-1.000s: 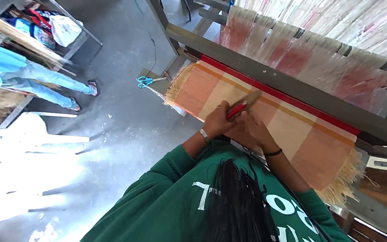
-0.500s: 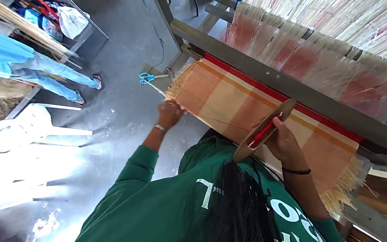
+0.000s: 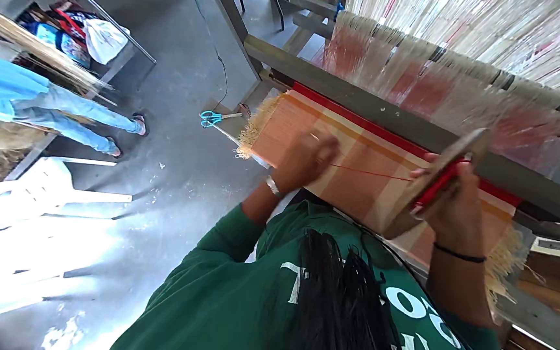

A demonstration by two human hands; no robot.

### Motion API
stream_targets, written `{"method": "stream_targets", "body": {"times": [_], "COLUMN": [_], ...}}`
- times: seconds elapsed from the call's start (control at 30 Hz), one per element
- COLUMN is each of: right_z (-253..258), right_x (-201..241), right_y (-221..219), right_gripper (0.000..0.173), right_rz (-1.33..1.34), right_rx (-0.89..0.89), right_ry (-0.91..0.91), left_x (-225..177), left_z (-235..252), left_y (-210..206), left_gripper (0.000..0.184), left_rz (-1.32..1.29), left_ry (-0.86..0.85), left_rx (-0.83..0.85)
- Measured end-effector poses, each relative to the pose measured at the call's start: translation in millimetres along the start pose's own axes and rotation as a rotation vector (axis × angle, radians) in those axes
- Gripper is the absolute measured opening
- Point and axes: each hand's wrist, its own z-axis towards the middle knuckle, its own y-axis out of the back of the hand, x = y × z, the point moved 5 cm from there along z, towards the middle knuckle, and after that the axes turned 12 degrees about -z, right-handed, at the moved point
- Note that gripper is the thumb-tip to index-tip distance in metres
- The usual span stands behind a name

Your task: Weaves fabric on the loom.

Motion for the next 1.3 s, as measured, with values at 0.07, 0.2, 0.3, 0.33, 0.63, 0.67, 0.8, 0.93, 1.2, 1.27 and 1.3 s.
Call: {"method": "stream_targets", "body": {"times": [0.07, 0.2, 0.3, 0.33, 0.63, 0.67, 0.8, 0.93, 1.2, 1.27, 1.3], "right_z": [-14, -56, -71, -70, -40, -39, -37, -36, -34, -33, -34], "right_x": [8, 10, 4, 1, 13, 16, 15, 11, 16, 15, 15], "right_y": [46, 101, 83, 69, -18, -18, -13, -21, -47, -45, -43], "right_gripper": [0.054, 0.062, 0.061, 0.06, 0.065, 0.065, 0.068, 0.067, 0.072, 0.071, 0.069], "right_rz": [-0.003, -0.013, -0.034, -0.023, 0.151, 0.153, 0.097, 0.078, 0.099, 0.099, 0.09], "right_rx": [-0.198, -0.39, -0.385, -0.354, 0.057, 0.079, 0.095, 0.117, 0.232, 0.213, 0.188], "right_ry": [-0.013, -0.058, -0.111, -0.135, -0.211, -0.21, -0.234, -0.262, -0.275, -0.272, -0.276], "left_x": [-7, -1, -17, -26, -54, -44, -15, -15, -55, -62, -61], "left_z": [-1, 5, 23, 29, 18, 15, 3, 4, 16, 12, 11], "left_y": [-61, -89, -95, -102, -151, -151, -142, -122, -125, -139, -141], "left_gripper": [0.034, 0.047, 0.028, 0.027, 0.047, 0.048, 0.037, 0.036, 0.041, 0.042, 0.045], "left_rz": [0.027, 0.058, 0.028, -0.048, -1.002, -0.897, -0.269, 0.145, -1.18, -1.395, -1.376], "left_ry": [0.008, 0.238, 0.035, -0.035, 0.232, 0.22, 0.107, 0.107, 0.123, 0.199, 0.221], "left_rx": [0.431, 0.597, 0.211, 0.147, 0.466, 0.473, 0.336, 0.083, 0.166, 0.329, 0.389]}}
